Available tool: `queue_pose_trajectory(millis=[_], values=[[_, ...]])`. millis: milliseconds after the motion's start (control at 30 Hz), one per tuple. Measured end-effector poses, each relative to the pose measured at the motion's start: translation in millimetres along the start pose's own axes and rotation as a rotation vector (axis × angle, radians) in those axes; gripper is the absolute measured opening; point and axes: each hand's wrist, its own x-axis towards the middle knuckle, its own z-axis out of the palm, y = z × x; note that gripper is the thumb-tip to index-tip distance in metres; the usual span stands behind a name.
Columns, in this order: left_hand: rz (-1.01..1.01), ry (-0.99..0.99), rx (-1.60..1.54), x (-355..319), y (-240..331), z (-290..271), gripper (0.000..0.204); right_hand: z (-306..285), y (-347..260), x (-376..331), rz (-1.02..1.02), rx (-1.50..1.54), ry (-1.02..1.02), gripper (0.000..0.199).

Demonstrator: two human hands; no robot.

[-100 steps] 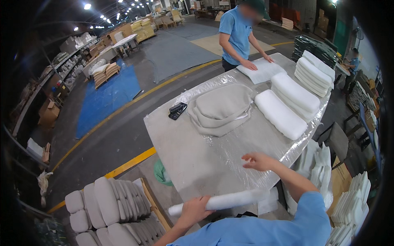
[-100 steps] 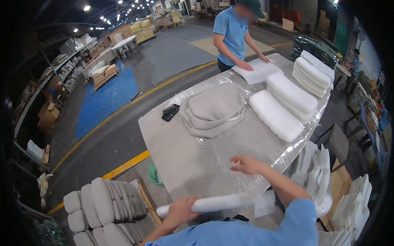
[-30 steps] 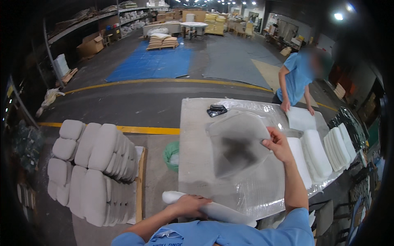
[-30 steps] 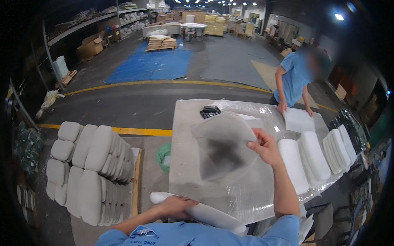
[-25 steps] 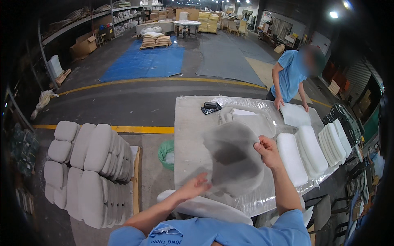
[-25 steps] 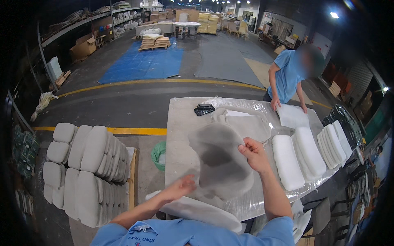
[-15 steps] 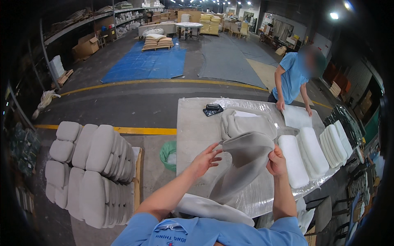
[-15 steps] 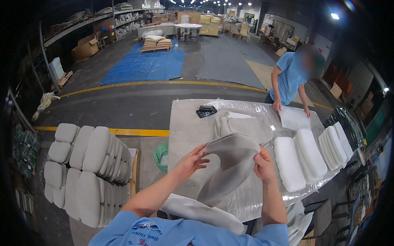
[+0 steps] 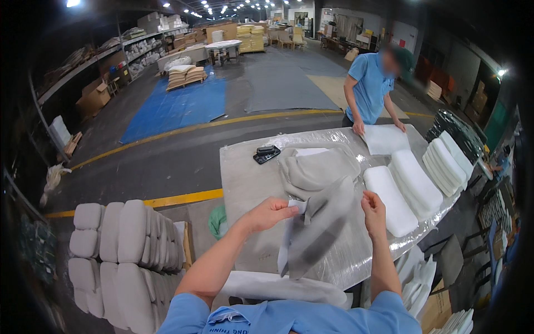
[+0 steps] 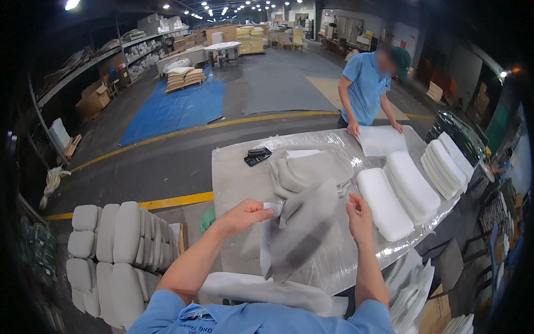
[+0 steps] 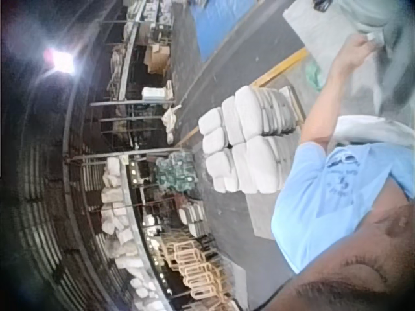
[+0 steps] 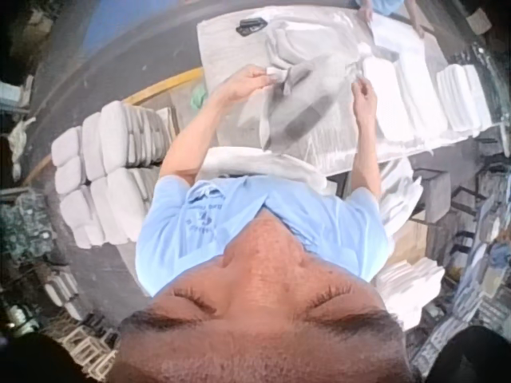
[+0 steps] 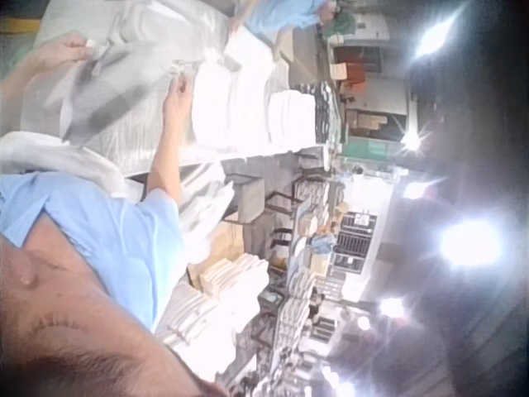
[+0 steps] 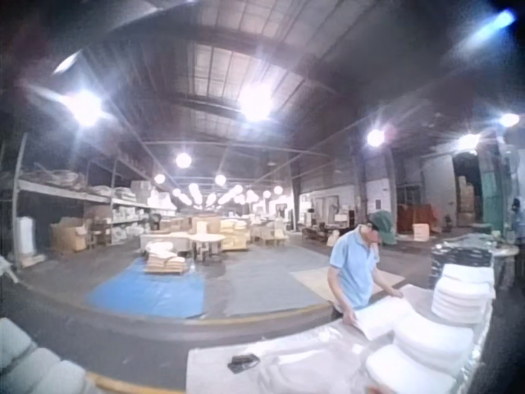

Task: The person inserts white foam cushions into grey fabric covers at a workbench, then places the finished cushions onto a nearby stack. The process is repeated for multiple cushions.

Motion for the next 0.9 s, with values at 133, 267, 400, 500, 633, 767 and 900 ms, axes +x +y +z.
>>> queue_pose_trajectory(millis=[133,267,400,500,633,767,900], values=[[0.01,0.103,0.078,-24.0,17.8,3.4,0.035,74.7,-81.3,-37.3,-0.463,-0.131,-0.098,0.054],[0.107,0.14,0.222,-12.2,18.0,19.2,0.034,116.4,-126.8,-61.3,-0.66,-0.341,-0.128,0.067],[0.135,0.414,0.132,-13.7,16.6,22.2,0.032,113.2,-85.9,-40.2,-0.284,0.014,-0.213,0.066],[0.117,0.411,0.066,-15.9,12.7,13.3,0.03,109.4,-50.1,-20.3,-0.205,0.189,-0.242,0.061],[0.187,0.745,0.78,-32.2,8.6,-8.6,0.024,129.1,-61.0,-21.5,-0.05,0.513,-0.336,0.062],[0.333,1.045,0.966,-38.8,3.2,0.6,0.019,145.3,-79.2,-21.0,-0.023,0.632,-0.3,0.064],[0.031,0.653,0.507,-53.0,-4.7,55.9,0.028,153.2,-75.1,-23.3,-0.003,0.653,-0.262,0.064]])
